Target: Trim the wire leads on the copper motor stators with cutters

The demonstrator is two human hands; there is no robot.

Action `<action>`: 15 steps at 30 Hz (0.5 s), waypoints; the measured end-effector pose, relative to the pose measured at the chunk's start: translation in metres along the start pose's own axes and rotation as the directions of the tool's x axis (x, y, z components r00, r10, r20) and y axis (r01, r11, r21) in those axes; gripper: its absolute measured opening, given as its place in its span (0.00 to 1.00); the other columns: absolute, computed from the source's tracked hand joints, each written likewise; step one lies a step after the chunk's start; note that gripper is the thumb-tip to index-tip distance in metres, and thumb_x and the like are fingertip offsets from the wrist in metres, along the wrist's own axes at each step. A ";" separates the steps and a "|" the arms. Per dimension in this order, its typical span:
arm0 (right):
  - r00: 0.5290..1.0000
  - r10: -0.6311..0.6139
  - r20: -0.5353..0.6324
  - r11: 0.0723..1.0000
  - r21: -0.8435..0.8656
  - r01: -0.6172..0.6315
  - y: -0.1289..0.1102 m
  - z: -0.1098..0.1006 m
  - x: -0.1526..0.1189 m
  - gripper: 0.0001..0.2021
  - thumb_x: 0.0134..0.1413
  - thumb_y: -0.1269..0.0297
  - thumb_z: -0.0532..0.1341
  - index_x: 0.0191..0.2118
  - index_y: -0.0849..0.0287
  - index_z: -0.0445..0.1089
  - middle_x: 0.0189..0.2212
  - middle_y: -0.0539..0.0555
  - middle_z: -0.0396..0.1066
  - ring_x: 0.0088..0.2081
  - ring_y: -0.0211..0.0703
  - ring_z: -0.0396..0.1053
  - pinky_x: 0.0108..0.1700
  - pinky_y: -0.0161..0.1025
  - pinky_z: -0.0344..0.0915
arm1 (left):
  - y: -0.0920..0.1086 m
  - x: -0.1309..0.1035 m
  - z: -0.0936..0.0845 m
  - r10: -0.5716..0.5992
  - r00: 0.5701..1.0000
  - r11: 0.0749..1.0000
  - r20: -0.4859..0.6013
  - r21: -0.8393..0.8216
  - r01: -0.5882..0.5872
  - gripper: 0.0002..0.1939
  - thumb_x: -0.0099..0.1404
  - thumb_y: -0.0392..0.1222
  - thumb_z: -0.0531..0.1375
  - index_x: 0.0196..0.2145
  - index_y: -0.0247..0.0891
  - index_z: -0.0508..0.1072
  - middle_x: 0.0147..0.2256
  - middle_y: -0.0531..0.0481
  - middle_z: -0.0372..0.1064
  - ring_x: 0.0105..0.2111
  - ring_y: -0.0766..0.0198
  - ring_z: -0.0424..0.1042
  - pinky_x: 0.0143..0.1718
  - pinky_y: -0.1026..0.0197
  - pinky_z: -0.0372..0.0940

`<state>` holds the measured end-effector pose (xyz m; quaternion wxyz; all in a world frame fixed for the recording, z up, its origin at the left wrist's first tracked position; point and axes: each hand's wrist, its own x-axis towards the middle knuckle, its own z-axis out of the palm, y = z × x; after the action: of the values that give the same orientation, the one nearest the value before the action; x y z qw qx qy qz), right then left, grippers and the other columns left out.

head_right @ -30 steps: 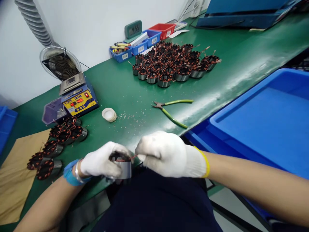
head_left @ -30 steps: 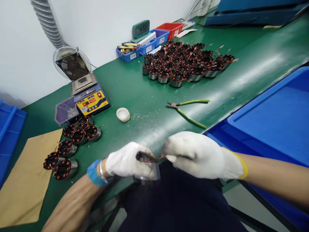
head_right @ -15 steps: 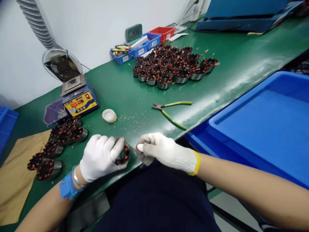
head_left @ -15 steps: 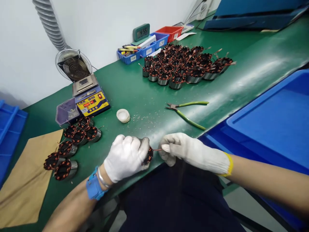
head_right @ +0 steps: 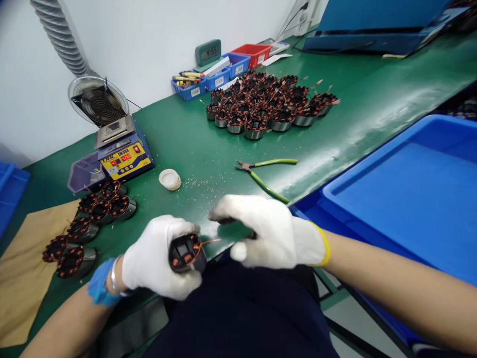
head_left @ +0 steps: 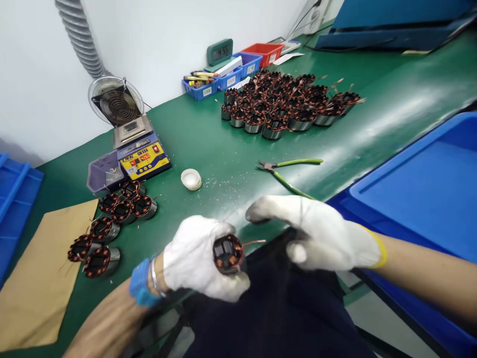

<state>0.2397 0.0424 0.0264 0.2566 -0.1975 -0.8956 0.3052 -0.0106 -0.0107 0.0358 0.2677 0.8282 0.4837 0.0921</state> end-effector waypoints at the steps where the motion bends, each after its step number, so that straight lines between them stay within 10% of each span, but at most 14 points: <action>1: 0.990 0.139 0.011 0.977 0.164 -0.139 0.003 0.003 -0.001 0.30 0.64 0.36 0.52 0.48 0.60 0.71 0.40 0.61 0.78 0.38 0.49 0.76 0.39 0.42 0.73 | 0.001 -0.001 0.002 0.065 0.989 0.978 -0.129 0.203 -0.037 0.19 0.50 0.57 0.65 0.29 0.37 0.76 0.22 0.49 0.69 0.24 0.57 0.70 0.28 0.56 0.60; 5: 0.870 0.446 0.208 0.728 0.481 -0.488 0.008 0.025 -0.001 0.26 0.59 0.38 0.57 0.37 0.60 0.72 0.28 0.55 0.75 0.28 0.44 0.72 0.29 0.39 0.69 | -0.003 -0.004 0.013 0.369 0.887 0.753 -0.278 0.649 -0.110 0.25 0.58 0.55 0.60 0.43 0.31 0.78 0.25 0.45 0.71 0.25 0.54 0.70 0.27 0.53 0.59; 8: 0.858 0.487 0.161 0.776 0.372 -0.510 0.005 0.034 -0.001 0.15 0.62 0.52 0.58 0.31 0.59 0.70 0.23 0.52 0.72 0.24 0.40 0.68 0.27 0.37 0.65 | -0.003 -0.001 0.013 0.287 0.926 0.794 -0.246 0.601 -0.086 0.24 0.56 0.55 0.61 0.43 0.32 0.78 0.25 0.45 0.71 0.25 0.53 0.72 0.29 0.53 0.62; 12: 0.997 0.005 0.079 0.983 -0.184 0.010 0.000 0.023 0.000 0.11 0.64 0.67 0.54 0.37 0.59 0.74 0.31 0.57 0.77 0.30 0.44 0.72 0.34 0.41 0.68 | -0.002 0.006 0.005 -0.145 0.978 0.979 0.151 -0.122 0.164 0.16 0.52 0.54 0.60 0.28 0.37 0.74 0.23 0.48 0.71 0.25 0.57 0.71 0.27 0.57 0.63; 15: 0.933 -0.301 0.197 0.849 -0.391 0.357 -0.001 0.005 0.002 0.13 0.65 0.72 0.53 0.43 0.57 0.76 0.37 0.59 0.79 0.36 0.47 0.76 0.41 0.45 0.70 | -0.008 0.008 -0.001 -0.047 0.882 0.709 0.470 -0.606 0.361 0.15 0.56 0.53 0.55 0.26 0.37 0.71 0.23 0.49 0.71 0.23 0.60 0.70 0.26 0.60 0.64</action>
<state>0.2353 0.0409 0.0242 0.1986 -0.0714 -0.9751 0.0688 -0.0129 -0.0001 0.0309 0.6571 0.6119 0.4373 0.0504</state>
